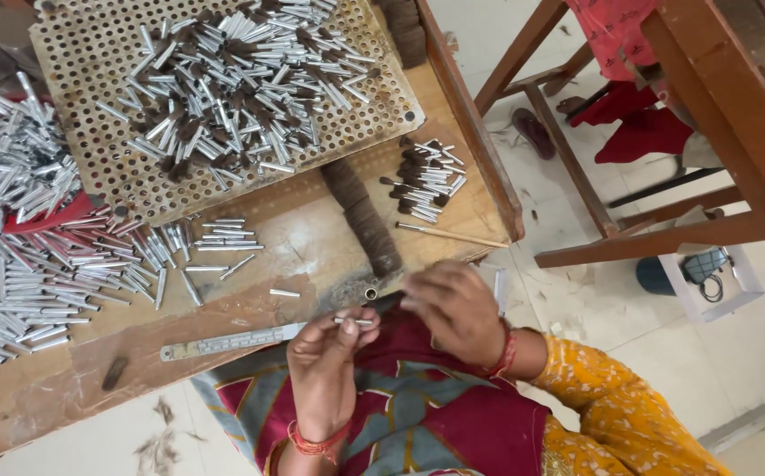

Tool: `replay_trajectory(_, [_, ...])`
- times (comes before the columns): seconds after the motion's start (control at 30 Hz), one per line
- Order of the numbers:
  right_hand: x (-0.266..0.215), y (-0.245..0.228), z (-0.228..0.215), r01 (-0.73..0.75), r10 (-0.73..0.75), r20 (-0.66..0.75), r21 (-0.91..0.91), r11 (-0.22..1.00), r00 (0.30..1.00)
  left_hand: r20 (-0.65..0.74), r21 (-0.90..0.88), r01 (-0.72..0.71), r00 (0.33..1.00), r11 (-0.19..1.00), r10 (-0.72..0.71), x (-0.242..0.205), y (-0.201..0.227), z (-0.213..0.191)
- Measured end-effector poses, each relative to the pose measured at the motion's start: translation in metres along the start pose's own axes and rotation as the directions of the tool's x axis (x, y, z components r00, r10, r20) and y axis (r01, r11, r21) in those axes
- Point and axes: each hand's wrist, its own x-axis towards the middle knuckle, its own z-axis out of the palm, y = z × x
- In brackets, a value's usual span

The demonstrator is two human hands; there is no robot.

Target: The person picks up small metal tubes and dark cylindrical pieces from a table, inserts the dark pieces into the tubes, and places the assembled items into a perforated tray. The person repeats this process continuously.

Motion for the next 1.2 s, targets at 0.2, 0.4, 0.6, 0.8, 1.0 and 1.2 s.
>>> replay_trajectory(0.2, [0.013,0.058,-0.017,-0.065,0.128,0.164,-0.344,0.937,0.978,-0.026,0.105,-0.059,0.998,0.993,0.062,0.018,0.021,0.006])
replay_trajectory(0.4, [-0.009,0.022,-0.020,-0.176,0.150,0.205,0.114,0.978,0.967,-0.035,0.078,-0.075,0.996,0.994,0.078,0.023,0.022,0.007])
replay_trajectory(0.6, [-0.014,-0.008,-0.008,-0.287,0.203,0.264,0.337,0.896,0.943,-0.040,0.070,-0.036,0.998,0.997,0.039,0.021,0.015,0.011])
replay_trajectory(0.8, [-0.011,-0.014,-0.007,-0.328,0.253,0.251,0.326,0.887,0.934,-0.053,0.023,-0.033,0.998,0.999,0.034,0.020,0.005,0.009])
replay_trajectory(1.0, [-0.014,-0.014,-0.006,-0.383,0.298,0.270,0.356,0.852,0.916,-0.029,0.051,-0.062,0.998,0.997,0.063,0.021,0.000,0.004])
replay_trajectory(1.2, [-0.018,-0.009,-0.004,-0.427,0.321,0.300,0.425,0.798,0.898,0.039,0.063,-0.168,0.985,0.984,0.166,0.020,-0.004,0.006])
